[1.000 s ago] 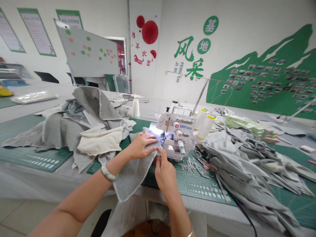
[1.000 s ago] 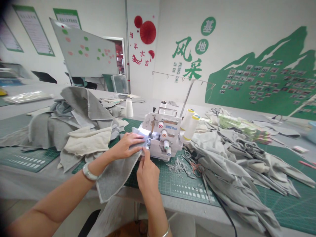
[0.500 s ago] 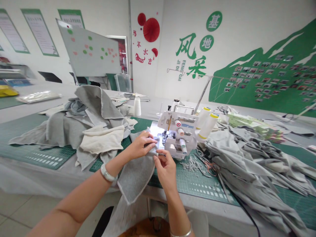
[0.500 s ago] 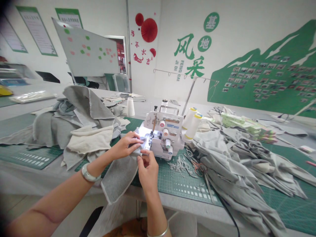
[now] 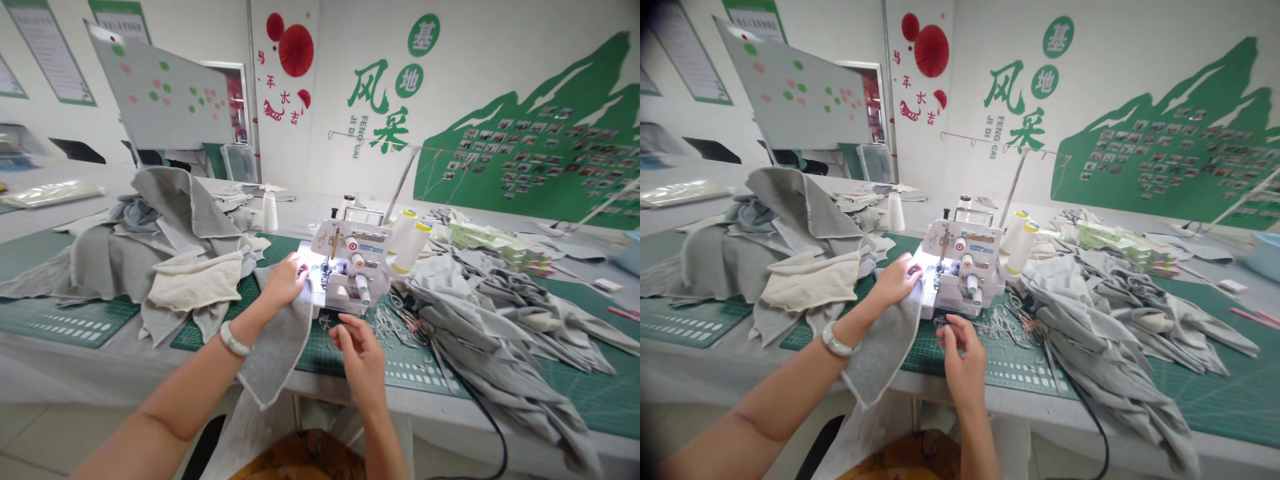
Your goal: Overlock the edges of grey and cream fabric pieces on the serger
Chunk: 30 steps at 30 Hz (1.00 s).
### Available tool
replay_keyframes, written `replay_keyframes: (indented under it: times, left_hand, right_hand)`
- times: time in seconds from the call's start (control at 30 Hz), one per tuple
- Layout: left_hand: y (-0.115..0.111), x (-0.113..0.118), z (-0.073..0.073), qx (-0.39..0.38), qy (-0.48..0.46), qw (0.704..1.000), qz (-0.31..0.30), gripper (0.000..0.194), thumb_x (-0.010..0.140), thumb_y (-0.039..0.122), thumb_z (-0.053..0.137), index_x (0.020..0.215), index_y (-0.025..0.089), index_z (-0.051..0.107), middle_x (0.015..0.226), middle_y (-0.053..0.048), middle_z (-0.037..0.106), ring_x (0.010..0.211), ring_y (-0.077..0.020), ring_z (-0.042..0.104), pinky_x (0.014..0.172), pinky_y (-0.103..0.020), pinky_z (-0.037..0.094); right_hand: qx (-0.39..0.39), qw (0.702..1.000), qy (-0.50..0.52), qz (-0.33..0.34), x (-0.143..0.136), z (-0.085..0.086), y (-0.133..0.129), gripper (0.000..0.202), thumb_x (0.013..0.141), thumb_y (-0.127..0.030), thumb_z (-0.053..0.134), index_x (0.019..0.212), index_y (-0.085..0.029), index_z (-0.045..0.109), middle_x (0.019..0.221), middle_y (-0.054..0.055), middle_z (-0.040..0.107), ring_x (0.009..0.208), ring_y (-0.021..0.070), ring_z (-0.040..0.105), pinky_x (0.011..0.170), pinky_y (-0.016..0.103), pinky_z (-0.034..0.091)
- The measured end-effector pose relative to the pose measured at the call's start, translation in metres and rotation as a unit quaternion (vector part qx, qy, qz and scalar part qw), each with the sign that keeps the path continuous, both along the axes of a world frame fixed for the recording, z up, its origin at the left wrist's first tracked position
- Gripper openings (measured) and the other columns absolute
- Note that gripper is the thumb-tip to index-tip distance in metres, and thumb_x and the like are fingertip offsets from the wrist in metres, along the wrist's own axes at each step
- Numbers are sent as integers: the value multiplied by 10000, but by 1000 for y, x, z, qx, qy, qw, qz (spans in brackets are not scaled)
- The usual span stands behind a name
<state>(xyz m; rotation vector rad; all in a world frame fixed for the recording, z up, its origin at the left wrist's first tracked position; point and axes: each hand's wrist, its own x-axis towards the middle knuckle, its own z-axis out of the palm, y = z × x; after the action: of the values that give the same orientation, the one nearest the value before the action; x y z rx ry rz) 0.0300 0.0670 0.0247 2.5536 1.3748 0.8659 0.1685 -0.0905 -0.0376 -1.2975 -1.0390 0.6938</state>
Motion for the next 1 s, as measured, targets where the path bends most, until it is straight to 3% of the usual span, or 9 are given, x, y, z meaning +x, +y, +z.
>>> replay_keyframes:
  times: [0.2,0.33,0.43,0.53,0.63,0.87,1.0]
  left_hand:
    - [-6,-1,-3,26,11,1000,-3,119,869,165,475,841,182,590,902,-72,637,874,-226,595,772,-327,458]
    - [-11,-1,-3,36,14,999,6,114,874,168,474,850,184,584,917,-78,644,891,-232,600,772,-328,459]
    - [-12,-1,-5,28,6,1000,9,121,879,170,469,853,179,587,921,-85,648,910,-239,601,783,-335,459]
    - [-12,-3,-6,21,-6,1000,14,118,877,169,476,855,181,591,929,-85,652,924,-238,603,791,-336,460]
    - [-13,-4,-8,20,-14,1000,16,109,870,168,489,863,185,597,930,-75,654,909,-227,605,780,-326,459]
    - [-19,-9,-11,18,-40,999,23,112,868,154,491,869,181,600,908,-65,668,881,-220,614,763,-321,451]
    - [-24,-11,-14,22,-56,998,30,105,884,172,495,861,182,597,912,-67,678,883,-224,618,757,-323,450]
  right_hand:
    - [-56,977,-81,-191,74,-17,-40,367,833,-473,551,1020,-168,632,873,91,720,776,219,669,749,348,523]
    - [-127,904,-273,-304,124,-18,-46,335,824,-418,510,983,-169,668,919,111,725,746,241,662,736,354,492]
    - [-162,848,-409,-295,147,-13,-38,326,862,-308,435,1046,-158,658,1010,117,714,842,250,666,747,337,478]
    - [-264,768,-531,-243,157,-10,-27,346,896,-226,386,1150,-162,612,1140,110,667,930,241,660,696,311,471]
    - [-325,714,-586,-205,161,-11,-19,342,921,-202,368,1163,-159,606,1129,124,648,907,244,669,641,309,457]
    - [-335,683,-634,-138,175,-3,-7,277,909,-202,421,906,-174,696,913,120,690,789,276,679,579,325,410]
    - [-322,678,-651,-111,182,7,-5,237,881,-250,469,863,-207,701,915,89,702,823,267,671,577,315,392]
